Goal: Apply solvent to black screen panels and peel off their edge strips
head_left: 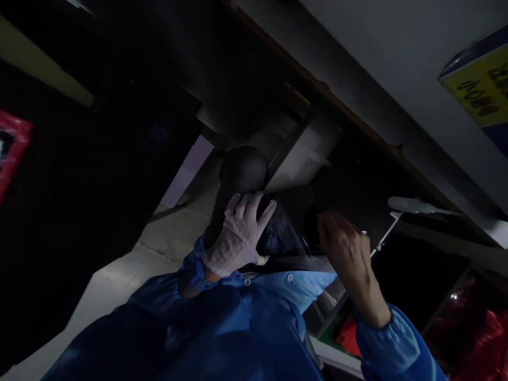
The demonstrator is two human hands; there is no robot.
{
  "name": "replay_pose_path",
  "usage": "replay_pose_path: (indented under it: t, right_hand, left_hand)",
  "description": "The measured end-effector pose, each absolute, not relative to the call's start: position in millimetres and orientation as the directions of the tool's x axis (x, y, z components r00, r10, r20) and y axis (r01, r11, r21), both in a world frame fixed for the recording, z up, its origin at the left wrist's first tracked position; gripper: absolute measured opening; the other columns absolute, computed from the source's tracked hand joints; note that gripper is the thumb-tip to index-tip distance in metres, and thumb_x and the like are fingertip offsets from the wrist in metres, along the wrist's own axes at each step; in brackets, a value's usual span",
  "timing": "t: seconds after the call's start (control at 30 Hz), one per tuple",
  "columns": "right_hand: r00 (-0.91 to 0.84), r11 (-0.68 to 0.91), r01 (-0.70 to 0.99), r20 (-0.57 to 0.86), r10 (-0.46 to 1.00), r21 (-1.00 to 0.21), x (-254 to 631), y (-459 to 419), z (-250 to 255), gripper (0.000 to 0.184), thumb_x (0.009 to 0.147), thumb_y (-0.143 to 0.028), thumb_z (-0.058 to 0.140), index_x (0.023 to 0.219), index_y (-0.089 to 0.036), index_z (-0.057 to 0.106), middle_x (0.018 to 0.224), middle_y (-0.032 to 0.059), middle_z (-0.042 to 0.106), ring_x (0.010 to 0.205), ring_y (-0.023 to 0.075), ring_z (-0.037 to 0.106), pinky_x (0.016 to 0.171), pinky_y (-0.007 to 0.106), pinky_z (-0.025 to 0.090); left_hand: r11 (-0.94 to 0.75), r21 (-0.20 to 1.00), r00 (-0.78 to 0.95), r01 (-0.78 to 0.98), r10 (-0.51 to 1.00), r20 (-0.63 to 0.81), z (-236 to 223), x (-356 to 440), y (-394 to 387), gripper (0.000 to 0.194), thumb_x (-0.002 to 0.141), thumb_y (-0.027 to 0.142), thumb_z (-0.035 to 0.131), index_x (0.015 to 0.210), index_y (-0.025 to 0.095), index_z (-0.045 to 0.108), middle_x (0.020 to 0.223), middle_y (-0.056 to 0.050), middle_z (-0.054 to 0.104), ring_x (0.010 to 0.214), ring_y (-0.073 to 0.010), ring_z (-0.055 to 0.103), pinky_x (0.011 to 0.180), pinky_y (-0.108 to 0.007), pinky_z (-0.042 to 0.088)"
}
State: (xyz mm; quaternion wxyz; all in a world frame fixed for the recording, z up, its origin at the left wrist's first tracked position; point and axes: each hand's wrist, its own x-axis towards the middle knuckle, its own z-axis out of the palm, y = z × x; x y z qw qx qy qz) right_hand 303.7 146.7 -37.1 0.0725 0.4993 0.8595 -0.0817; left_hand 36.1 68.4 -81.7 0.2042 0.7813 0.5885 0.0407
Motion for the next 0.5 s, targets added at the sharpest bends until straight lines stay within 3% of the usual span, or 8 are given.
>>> replay_pose_path:
  t: [0.17,0.33,0.5]
  right_hand:
    - [-0.439,0.434,0.898,-0.215,0.873,-0.071,306,144,-35,0.048,0.124,-0.031,0.038,0.09,-0.021,0.071,0.078,0.0071,0.066,0.067,0.0176,0.061,0.054,0.03,0.021]
    - [-0.366,0.361,0.93,-0.092,0.926,-0.068,333,123,-18,0.047,0.125,-0.029,0.039,0.091,-0.021,0.071,0.077,0.0056,0.068,0.066,0.0174,0.062,0.056,0.029,0.027]
    - [-0.107,0.102,0.991,-0.055,0.993,-0.085,390,82,-8,0.043,0.124,-0.032,0.043,0.096,-0.02,0.073,0.083,0.0066,0.073,0.063,0.0163,0.063,0.057,0.027,0.033]
  left_hand:
    - [-0.299,0.354,0.367,0.886,0.92,-0.141,-75,33,80,0.152,0.055,0.068,0.115,0.179,0.01,0.05,0.174,-0.033,0.047,0.155,-0.0597,0.046,0.133,-0.075,0.041]
    - [-0.452,0.335,0.493,0.827,0.869,-0.045,-63,52,100,0.157,0.05,0.07,0.116,0.179,0.009,0.049,0.174,-0.034,0.046,0.154,-0.0596,0.046,0.133,-0.074,0.041]
    - [-0.645,0.359,0.711,0.675,0.699,-0.081,-53,113,140,0.159,0.053,0.071,0.115,0.182,0.008,0.047,0.175,-0.034,0.047,0.155,-0.0587,0.047,0.136,-0.072,0.04]
